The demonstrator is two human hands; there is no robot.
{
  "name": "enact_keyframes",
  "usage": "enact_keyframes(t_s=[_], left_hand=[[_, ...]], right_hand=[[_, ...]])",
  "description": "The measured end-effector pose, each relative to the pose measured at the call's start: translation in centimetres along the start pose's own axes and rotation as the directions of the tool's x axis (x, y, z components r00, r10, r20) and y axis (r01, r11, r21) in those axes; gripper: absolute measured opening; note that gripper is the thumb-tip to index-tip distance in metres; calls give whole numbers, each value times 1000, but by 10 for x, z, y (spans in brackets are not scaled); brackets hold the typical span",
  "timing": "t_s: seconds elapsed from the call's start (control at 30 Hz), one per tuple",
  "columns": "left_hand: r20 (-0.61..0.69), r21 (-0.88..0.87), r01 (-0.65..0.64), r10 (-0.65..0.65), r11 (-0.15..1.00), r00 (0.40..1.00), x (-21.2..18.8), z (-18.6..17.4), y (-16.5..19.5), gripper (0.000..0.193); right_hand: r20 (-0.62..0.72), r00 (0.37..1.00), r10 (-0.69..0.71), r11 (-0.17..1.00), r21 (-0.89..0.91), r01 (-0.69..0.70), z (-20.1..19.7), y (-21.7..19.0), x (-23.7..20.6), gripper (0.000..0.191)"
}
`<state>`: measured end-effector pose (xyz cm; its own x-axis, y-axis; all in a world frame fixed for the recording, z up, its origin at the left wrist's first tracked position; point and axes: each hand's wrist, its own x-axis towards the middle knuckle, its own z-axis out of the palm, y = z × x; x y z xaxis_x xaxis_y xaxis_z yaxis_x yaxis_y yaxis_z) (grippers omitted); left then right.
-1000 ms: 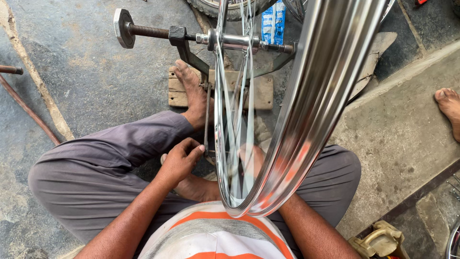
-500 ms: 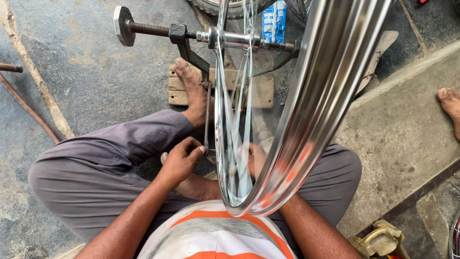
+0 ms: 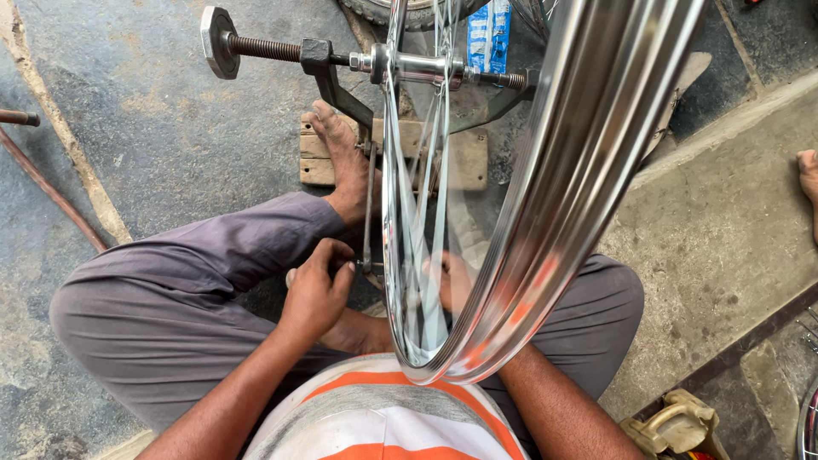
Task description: The person sits on the ground and uses a spoke wrench to adjust the tension of the spokes on a bicycle wheel mounted in a truing stand. They rotate the wheel periodically to check alignment and continue tightening or loosening individual spokes.
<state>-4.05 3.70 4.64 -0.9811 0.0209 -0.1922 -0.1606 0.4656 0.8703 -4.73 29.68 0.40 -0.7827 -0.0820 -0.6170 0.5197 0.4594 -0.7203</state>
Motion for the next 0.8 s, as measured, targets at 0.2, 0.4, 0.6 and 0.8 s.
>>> enact_keyframes(t_s=[0.2, 0.4, 0.6, 0.8], left_hand=[[113, 192, -374, 358, 907, 927, -37, -7, 28, 25], [203, 159, -609, 578, 777, 790, -43, -14, 41, 26], [263, 215, -643, 590, 735, 763, -44, -13, 42, 28], [263, 215, -627, 574, 748, 775, -44, -12, 42, 27]], right_hand=[[-3, 1000, 12, 1000, 26, -12, -1, 1, -3, 24], [-3, 1000, -1, 999, 35, 1, 0, 5, -2, 25], [47, 998, -45, 984, 177, 36, -2, 9, -8, 26], [36, 996, -81, 996, -31, 82, -2, -7, -11, 26]])
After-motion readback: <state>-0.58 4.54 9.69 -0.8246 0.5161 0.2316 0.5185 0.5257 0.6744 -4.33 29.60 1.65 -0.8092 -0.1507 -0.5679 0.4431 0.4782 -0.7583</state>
